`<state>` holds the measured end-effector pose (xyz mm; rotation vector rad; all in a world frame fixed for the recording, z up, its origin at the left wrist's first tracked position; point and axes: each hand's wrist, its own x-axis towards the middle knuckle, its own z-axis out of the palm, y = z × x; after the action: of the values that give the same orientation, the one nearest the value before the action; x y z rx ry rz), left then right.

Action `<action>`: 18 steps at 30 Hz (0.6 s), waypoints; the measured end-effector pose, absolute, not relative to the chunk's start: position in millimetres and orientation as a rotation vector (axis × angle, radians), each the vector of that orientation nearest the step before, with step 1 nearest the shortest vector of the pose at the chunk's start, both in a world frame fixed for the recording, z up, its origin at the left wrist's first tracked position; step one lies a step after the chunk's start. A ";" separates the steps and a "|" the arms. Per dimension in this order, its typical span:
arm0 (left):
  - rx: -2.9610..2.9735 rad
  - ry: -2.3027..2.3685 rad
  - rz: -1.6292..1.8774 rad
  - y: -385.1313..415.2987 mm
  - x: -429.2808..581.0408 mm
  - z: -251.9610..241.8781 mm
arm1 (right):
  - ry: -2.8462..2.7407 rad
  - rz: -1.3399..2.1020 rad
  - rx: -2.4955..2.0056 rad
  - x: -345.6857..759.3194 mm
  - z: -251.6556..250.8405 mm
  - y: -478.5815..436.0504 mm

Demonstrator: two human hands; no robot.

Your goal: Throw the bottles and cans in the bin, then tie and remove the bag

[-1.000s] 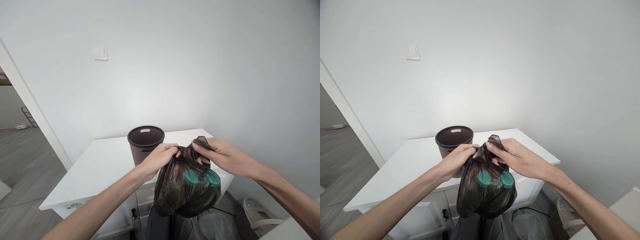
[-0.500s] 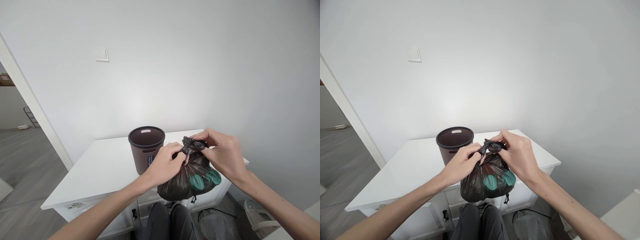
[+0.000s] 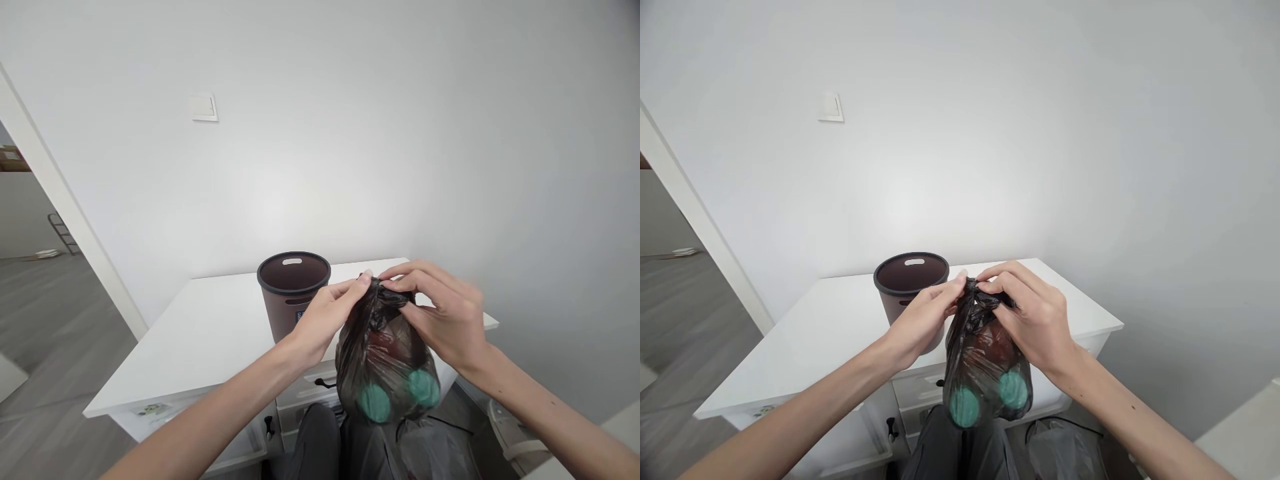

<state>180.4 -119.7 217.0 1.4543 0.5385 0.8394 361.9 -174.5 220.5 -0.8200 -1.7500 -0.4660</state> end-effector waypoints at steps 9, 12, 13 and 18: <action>1.187 0.572 0.884 -122.7 181.4 213.1 | -1.756 -0.261 -0.881 363.3 216.2 -178.1; 1.268 0.579 0.976 -123.4 178.0 212.1 | -1.760 -0.193 -0.836 363.8 210.1 -177.8; 1.294 0.593 1.000 -123.4 176.5 211.4 | -1.759 -0.157 -0.824 363.7 207.5 -178.0; 1.409 0.736 1.117 -119.7 168.7 203.4 | -1.728 0.063 -0.863 365.3 193.2 -181.0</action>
<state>168.7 -119.7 203.4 1.4085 0.7357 1.1174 365.3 -181.0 193.2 -0.8628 -1.7284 0.0630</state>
